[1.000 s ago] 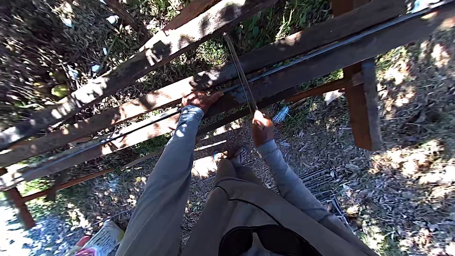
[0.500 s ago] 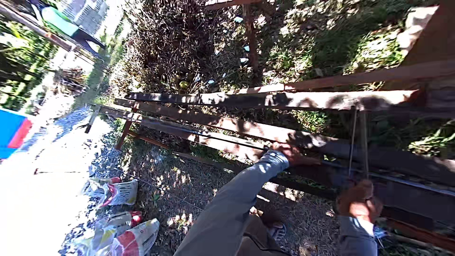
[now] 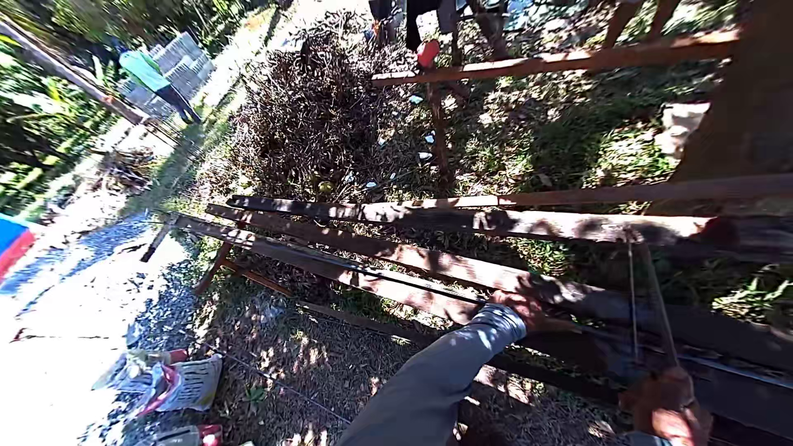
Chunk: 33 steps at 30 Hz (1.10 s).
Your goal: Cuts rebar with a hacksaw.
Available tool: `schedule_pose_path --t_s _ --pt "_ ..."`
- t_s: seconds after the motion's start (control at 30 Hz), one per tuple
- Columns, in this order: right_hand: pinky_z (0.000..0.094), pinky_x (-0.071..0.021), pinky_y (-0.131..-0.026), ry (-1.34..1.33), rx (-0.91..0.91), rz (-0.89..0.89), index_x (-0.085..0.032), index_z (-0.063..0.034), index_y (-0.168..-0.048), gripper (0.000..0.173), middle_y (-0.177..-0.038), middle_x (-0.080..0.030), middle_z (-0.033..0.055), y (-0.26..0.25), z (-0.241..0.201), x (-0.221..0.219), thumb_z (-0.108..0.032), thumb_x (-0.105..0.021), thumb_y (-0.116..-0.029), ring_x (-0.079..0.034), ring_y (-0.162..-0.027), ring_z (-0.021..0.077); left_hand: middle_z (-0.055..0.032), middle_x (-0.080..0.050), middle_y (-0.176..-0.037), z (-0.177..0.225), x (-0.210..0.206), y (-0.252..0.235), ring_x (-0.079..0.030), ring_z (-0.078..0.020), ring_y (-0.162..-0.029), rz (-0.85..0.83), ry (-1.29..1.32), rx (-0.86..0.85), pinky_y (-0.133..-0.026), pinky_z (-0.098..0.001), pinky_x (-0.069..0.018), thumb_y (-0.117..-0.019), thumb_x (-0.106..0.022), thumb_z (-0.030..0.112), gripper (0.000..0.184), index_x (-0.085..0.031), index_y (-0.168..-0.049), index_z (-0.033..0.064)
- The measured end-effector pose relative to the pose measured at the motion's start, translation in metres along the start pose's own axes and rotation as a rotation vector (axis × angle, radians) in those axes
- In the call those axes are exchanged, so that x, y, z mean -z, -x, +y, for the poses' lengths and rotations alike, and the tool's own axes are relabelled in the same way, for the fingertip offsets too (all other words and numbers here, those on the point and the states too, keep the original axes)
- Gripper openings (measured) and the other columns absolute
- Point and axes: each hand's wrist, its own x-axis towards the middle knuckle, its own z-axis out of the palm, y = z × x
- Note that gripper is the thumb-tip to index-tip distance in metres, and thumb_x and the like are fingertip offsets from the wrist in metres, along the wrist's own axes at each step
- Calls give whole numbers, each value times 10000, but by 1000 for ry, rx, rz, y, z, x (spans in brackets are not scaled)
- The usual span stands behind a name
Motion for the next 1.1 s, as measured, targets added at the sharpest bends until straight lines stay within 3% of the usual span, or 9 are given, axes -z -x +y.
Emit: schedule_pose_path --t_s 0.07,0.17,0.27,0.37,0.43,0.53,0.63,0.77,1.1 --pt "301 -481 -490 14 -22 4 -537 -153 -885 525 -585 -427 -94 -1 -2 2 -602 -329 -1059 -468 -480 45 -119 -751 -1141 5 6 5 -696 -318 -1120 6 0 13 -964 -614 -526 -838 -407 898 876 -761 -1047 125" --pt "321 -473 -504 95 -10 4 -557 -112 -903 630 -608 -429 -67 -3 1 5 -663 -284 -1040 -457 -494 59 -146 -698 -1297 19 32 21 -627 -334 -1267 -93 30 66 -1099 -601 -441 -890 -405 843 871 -732 -1178 88" --pt "361 -471 -499 163 2 53 -578 -96 -868 729 -597 -434 -37 -8 10 4 -735 -256 -1006 -463 -491 92 -133 -742 -1181 12 7 2 -681 -332 -1162 -18 -16 50 -1009 -632 -503 -853 -382 895 891 -760 -1083 122" --pt "490 -485 -583 241 -23 99 -645 -1 -939 837 -660 -513 91 -8 6 1 -730 -242 -1016 -513 -582 211 -152 -718 -1247 15 12 0 -659 -350 -1207 -62 -20 61 -1031 -647 -480 -871 -392 871 888 -739 -1162 107" --pt "510 -487 -595 255 -5 123 -657 8 -936 843 -670 -535 115 -6 8 -3 -721 -243 -1017 -527 -595 228 -156 -707 -1268 16 12 0 -648 -360 -1219 -86 -39 60 -1038 -657 -468 -889 -405 839 853 -725 -1190 108" --pt "570 -506 -686 266 44 110 -690 39 -992 837 -753 -606 190 -8 7 -1 -674 -253 -1039 -587 -701 300 -130 -737 -1193 21 9 -5 -672 -336 -1177 -62 -60 95 -1021 -642 -486 -813 -350 938 952 -753 -1095 123" --pt "579 -510 -703 270 51 108 -694 47 -957 865 -757 -622 206 -5 6 3 -688 -242 -1027 -608 -726 317 -134 -735 -1202 28 12 -2 -674 -335 -1183 -79 -84 128 -1022 -634 -493 -797 -332 956 983 -747 -1107 120" --pt "634 -505 -839 300 54 75 -709 77 -1008 823 -886 -674 286 -3 -5 10 -610 -259 -1067 -654 -894 410 -133 -729 -1215 30 10 -2 -669 -336 -1187 -61 -96 142 -1022 -636 -488 -811 -344 939 956 -744 -1111 123" --pt "630 -512 -874 342 22 21 -727 36 -1037 789 -943 -701 262 -7 -7 14 -602 -262 -1073 -672 -958 405 -149 -713 -1249 31 3 0 -658 -353 -1205 -25 -131 143 -1006 -644 -492 -829 -346 922 946 -725 -1172 127"
